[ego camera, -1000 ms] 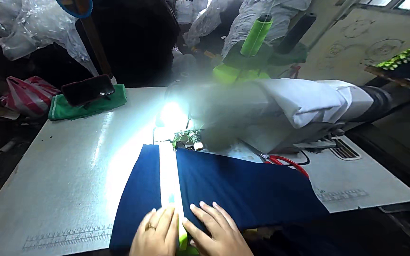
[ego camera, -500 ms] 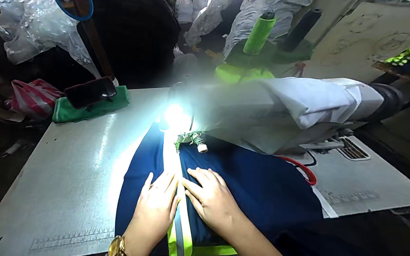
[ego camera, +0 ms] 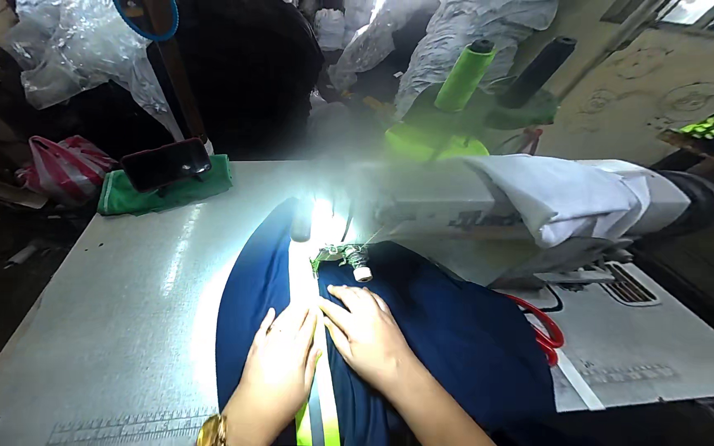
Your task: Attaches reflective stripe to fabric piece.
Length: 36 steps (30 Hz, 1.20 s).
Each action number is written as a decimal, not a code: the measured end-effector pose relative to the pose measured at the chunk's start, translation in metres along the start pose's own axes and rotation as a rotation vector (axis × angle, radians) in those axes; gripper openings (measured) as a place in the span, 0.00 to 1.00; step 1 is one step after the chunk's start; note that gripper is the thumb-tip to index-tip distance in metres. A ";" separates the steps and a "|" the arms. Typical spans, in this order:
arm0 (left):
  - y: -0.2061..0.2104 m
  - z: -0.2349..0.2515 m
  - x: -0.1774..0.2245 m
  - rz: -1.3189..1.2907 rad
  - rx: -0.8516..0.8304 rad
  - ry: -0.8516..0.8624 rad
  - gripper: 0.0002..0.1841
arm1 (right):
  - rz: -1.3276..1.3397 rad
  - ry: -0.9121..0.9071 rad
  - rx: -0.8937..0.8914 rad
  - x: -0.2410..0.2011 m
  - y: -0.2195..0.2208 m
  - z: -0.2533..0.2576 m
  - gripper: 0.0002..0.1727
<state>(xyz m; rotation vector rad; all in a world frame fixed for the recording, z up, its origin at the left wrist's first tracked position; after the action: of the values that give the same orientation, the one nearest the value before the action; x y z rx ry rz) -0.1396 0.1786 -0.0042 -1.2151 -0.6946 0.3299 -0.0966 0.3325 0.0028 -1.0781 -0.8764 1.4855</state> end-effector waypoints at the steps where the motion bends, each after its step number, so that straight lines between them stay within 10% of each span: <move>1: 0.000 0.008 -0.005 -0.011 -0.069 -0.020 0.26 | 0.004 0.008 -0.018 0.002 0.001 0.006 0.20; 8: -0.001 0.030 -0.024 -0.053 -0.222 -0.011 0.29 | 0.057 0.161 -0.158 0.000 -0.012 -0.048 0.41; 15: -0.003 -0.006 -0.011 0.060 -0.270 0.057 0.48 | -0.171 0.174 -0.049 0.056 -0.049 -0.091 0.34; 21: -0.007 -0.091 0.028 -0.025 0.215 0.139 0.13 | 0.176 -0.062 0.012 -0.057 -0.036 -0.118 0.15; 36: -0.007 -0.072 0.021 -0.053 0.221 0.175 0.12 | 0.103 -0.130 0.040 -0.043 -0.025 -0.095 0.16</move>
<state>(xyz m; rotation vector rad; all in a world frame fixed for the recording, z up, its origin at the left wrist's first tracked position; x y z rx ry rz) -0.0776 0.1350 -0.0041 -1.0003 -0.5231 0.2462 0.0027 0.2926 0.0032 -1.0191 -0.8879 1.6671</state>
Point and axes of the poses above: each hand's wrist, its own z-axis towards the middle knuckle, its own y-axis out of the palm, x = y × z, the point moved 4 cm from there along z, towards the middle knuckle, and after that the axes turned 2 degrees about -y, right-handed, at the moved point
